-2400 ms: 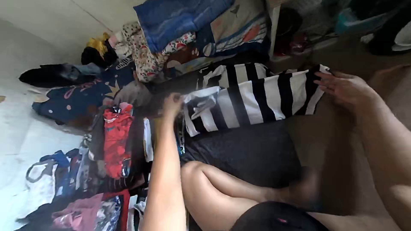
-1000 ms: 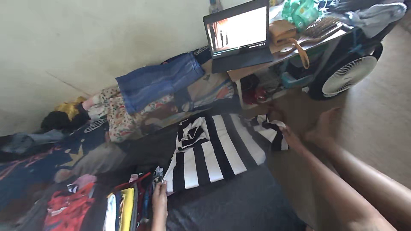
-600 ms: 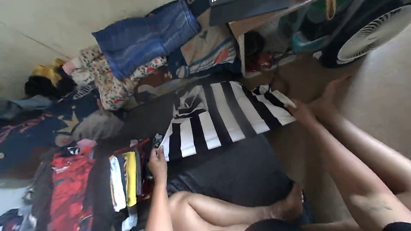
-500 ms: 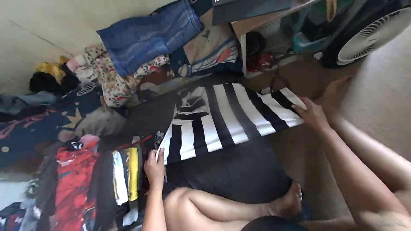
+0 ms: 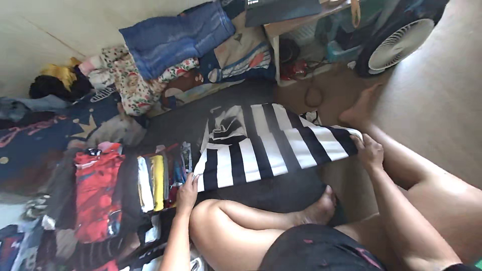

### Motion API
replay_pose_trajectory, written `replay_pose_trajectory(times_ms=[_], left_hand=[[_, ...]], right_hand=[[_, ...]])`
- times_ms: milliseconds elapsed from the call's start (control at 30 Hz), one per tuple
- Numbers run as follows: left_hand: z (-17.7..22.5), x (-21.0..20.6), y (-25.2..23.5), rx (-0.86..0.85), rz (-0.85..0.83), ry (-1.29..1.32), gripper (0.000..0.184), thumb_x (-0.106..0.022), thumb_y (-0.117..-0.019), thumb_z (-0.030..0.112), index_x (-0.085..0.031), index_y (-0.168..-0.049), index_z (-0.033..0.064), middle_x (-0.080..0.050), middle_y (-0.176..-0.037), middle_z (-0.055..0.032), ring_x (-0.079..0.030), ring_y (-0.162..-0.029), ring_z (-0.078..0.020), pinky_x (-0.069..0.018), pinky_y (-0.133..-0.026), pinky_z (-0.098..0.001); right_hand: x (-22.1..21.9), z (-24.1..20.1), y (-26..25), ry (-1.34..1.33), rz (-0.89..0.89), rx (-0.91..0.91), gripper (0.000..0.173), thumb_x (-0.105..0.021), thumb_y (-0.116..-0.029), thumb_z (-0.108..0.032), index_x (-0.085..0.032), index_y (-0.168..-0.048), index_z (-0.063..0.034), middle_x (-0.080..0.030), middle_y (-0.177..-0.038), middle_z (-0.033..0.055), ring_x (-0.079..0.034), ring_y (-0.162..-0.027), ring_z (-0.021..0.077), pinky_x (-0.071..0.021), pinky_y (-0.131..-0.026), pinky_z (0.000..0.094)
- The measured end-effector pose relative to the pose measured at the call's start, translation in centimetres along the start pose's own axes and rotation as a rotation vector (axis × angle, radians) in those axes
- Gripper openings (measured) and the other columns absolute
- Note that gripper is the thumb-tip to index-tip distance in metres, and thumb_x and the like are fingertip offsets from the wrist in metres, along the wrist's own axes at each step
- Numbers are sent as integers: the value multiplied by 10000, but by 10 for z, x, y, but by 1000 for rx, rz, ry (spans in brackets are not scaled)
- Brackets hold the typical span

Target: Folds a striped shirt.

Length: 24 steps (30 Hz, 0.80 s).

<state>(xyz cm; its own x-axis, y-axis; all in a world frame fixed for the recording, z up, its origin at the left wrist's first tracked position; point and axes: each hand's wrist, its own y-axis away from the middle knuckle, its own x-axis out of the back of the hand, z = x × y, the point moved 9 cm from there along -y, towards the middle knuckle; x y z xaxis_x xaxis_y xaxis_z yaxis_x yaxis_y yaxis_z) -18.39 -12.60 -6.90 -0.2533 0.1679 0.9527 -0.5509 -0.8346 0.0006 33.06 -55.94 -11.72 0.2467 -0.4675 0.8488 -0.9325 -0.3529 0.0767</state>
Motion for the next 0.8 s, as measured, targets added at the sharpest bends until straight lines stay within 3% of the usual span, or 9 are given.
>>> replay_pose_trajectory(times_ms=[67,133,233,367,567,633,733,767,800], left_hand=[[1,-3,3,-41,-29,-10,455,-445,-1107,285,-576,-1324,-93,-676,-995,-380,-669,-952,-588,-483,-850,-728],[-8,-23,2,-4,-225,-11,499,-460,-1101,345,-572,-1342,-78,-667,-1099,-374,-649,-1062,-566,-455,-937,-724],[-24,-47,2,117,-443,67,574,-573,-1055,378,-509,-1414,-66,-605,-1285,-351,-583,-1232,-500,-412,-1075,-645],[-40,-45,8,251,-358,264,557,-695,-992,294,-530,-1369,-80,-608,-1274,-326,-607,-1183,-435,-446,-1060,-561],[-35,-31,17,326,-442,82,401,-693,-991,281,-678,-1208,-56,-645,-1258,-301,-569,-1265,-450,-379,-1107,-617],[-38,-29,15,324,-382,117,350,-635,-1025,245,-675,-1209,-51,-666,-1208,-295,-620,-1184,-443,-427,-1061,-621],[-36,-27,18,350,-289,321,367,-435,-1119,237,-528,-1339,-41,-644,-1027,-239,-636,-761,-276,-544,-766,-450],[-36,-27,19,357,-279,359,380,-399,-1128,241,-491,-1375,-33,-623,-1034,-241,-610,-766,-277,-523,-763,-446],[-36,-28,19,346,-282,371,391,-394,-1129,231,-472,-1400,-40,-623,-1119,-293,-629,-895,-352,-503,-857,-511]], right_hand=[[-8,13,3,78,-60,18,561,-509,-1064,-445,-647,-1204,81,-673,-1117,355,-633,-1113,543,-428,-982,700],[-26,16,4,150,-213,38,515,-516,-1072,-398,-632,-1258,68,-666,-1182,346,-610,-1171,540,-392,-1042,702],[-61,29,9,-164,-367,-96,404,-522,-1080,-238,-587,-1336,68,-619,-1289,321,-594,-1230,440,-424,-1072,600],[-76,50,23,-665,-252,-388,393,-497,-1084,-187,-536,-1404,37,-574,-1365,267,-574,-1226,327,-454,-1036,487],[-50,44,26,-914,-65,-426,359,-416,-1101,-147,-517,-1390,41,-611,-1223,176,-610,-1010,169,-510,-903,333],[-35,31,31,-897,-14,-373,358,-404,-1100,-135,-529,-1378,54,-611,-1284,189,-615,-1101,165,-495,-973,327],[21,-41,53,-708,-13,-322,405,-321,-1098,-34,-434,-1438,153,-478,-1481,305,-497,-1359,286,-356,-1141,365],[38,-67,54,-574,-32,-293,393,-338,-1087,-4,-444,-1425,168,-472,-1488,315,-483,-1382,313,-347,-1156,371],[49,-90,49,-388,-50,-184,369,-393,-1078,-7,-480,-1380,185,-499,-1447,335,-509,-1349,352,-383,-1136,384]])
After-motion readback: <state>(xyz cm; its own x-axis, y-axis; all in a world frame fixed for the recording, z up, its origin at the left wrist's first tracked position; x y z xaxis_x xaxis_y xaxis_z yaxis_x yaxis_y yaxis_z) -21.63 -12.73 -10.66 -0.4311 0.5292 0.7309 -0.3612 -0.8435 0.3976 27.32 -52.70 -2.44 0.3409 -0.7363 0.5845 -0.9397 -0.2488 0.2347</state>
